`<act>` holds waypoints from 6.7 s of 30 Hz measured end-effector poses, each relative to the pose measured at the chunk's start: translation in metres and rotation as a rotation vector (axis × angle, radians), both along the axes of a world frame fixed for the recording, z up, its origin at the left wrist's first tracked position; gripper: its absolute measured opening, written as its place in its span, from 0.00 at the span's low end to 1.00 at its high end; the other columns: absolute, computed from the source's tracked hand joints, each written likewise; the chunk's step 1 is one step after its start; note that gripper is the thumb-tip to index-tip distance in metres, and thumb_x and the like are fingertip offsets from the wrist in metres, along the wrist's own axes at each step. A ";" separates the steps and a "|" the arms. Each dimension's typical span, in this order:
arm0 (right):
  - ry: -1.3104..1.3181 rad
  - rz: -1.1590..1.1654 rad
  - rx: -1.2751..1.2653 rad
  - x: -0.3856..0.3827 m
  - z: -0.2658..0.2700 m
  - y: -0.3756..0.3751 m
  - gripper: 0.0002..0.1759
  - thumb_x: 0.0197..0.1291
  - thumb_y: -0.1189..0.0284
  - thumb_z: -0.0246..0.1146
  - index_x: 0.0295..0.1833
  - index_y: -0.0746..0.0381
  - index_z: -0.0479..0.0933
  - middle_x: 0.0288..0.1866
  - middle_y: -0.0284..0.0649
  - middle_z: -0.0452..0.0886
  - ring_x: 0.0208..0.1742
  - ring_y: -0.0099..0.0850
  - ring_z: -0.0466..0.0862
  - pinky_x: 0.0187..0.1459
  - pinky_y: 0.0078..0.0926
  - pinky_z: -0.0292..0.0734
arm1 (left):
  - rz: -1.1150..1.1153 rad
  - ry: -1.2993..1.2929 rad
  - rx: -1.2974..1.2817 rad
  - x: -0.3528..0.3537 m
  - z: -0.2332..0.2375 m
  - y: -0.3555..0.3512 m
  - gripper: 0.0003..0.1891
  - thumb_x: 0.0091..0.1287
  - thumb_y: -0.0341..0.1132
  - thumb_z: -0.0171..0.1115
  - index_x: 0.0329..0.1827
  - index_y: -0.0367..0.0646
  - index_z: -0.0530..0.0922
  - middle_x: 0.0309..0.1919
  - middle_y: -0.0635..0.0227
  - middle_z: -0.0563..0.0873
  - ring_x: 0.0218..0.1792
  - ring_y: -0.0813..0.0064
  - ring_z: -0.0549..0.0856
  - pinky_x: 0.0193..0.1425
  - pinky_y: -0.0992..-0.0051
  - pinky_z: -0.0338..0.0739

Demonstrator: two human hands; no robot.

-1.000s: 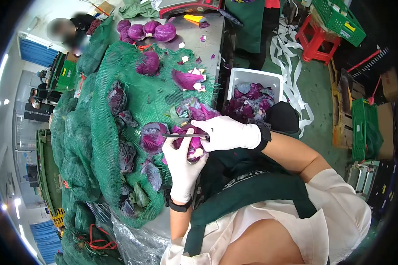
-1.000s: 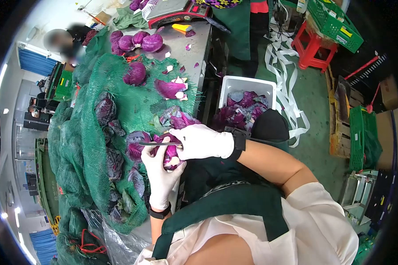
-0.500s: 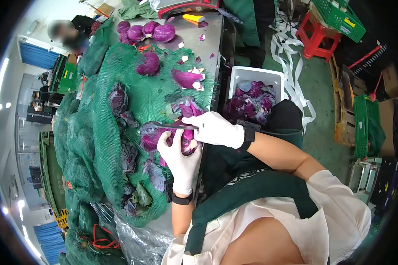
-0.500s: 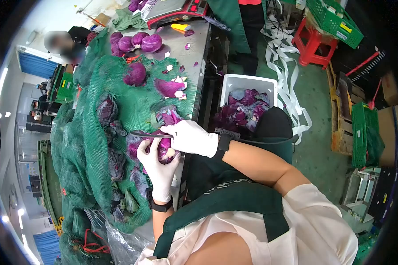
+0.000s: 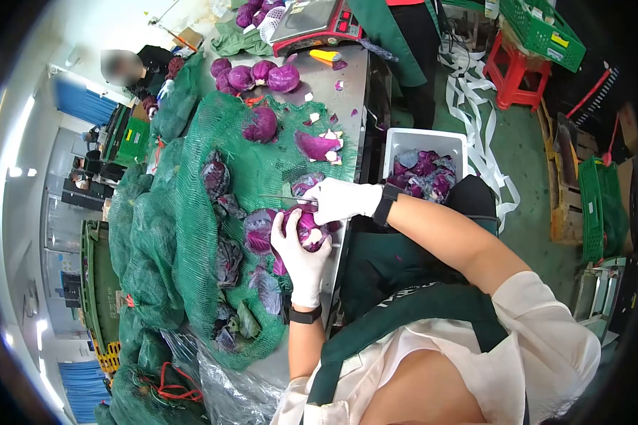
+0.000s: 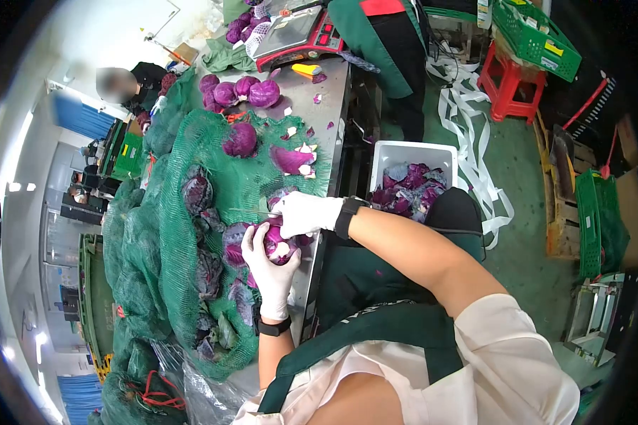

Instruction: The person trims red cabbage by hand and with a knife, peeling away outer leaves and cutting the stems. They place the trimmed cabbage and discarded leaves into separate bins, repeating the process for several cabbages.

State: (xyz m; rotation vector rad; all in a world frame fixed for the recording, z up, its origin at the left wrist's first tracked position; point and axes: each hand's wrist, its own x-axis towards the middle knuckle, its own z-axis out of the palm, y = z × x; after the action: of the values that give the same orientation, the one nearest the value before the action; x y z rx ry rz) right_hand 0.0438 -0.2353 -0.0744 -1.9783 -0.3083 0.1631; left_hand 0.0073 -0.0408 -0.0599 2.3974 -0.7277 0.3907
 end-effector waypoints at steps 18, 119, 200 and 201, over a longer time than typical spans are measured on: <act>-0.364 -0.721 -0.386 -0.053 -0.008 -0.070 0.31 0.55 0.65 0.71 0.66 0.59 0.78 0.45 0.41 0.85 0.39 0.33 0.87 0.43 0.30 0.82 | -0.242 0.377 -0.453 -0.018 -0.011 0.034 0.44 0.41 0.29 0.82 0.66 0.47 0.69 0.72 0.54 0.69 0.72 0.53 0.70 0.78 0.55 0.63; 0.382 -0.133 0.539 -0.106 -0.014 -0.013 0.35 0.60 0.80 0.59 0.75 0.61 0.65 0.29 0.32 0.75 0.16 0.18 0.73 0.19 0.18 0.69 | -0.163 0.083 0.095 -0.059 0.016 0.002 0.48 0.46 0.24 0.80 0.75 0.45 0.67 0.76 0.47 0.64 0.76 0.42 0.64 0.80 0.51 0.59; -0.330 -0.418 -0.069 -0.134 -0.022 0.002 0.10 0.64 0.74 0.62 0.51 0.58 0.76 0.31 0.42 0.78 0.28 0.41 0.83 0.30 0.35 0.80 | -0.088 0.511 0.010 -0.001 0.031 0.029 0.51 0.47 0.42 0.84 0.73 0.32 0.66 0.65 0.48 0.77 0.66 0.58 0.77 0.72 0.63 0.70; -0.359 -0.429 -0.106 -0.134 -0.025 0.005 0.12 0.63 0.74 0.63 0.53 0.57 0.76 0.31 0.40 0.79 0.27 0.37 0.83 0.29 0.32 0.80 | -0.080 0.489 0.011 -0.003 0.029 0.027 0.51 0.47 0.42 0.84 0.73 0.32 0.65 0.65 0.48 0.77 0.66 0.57 0.77 0.72 0.63 0.70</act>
State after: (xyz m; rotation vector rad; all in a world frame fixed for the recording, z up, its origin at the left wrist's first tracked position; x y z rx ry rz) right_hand -0.0901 -0.2299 -0.0992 -2.1262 -0.0982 -0.4627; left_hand 0.0045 -0.0133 -0.0305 2.3272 -0.5930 -0.2301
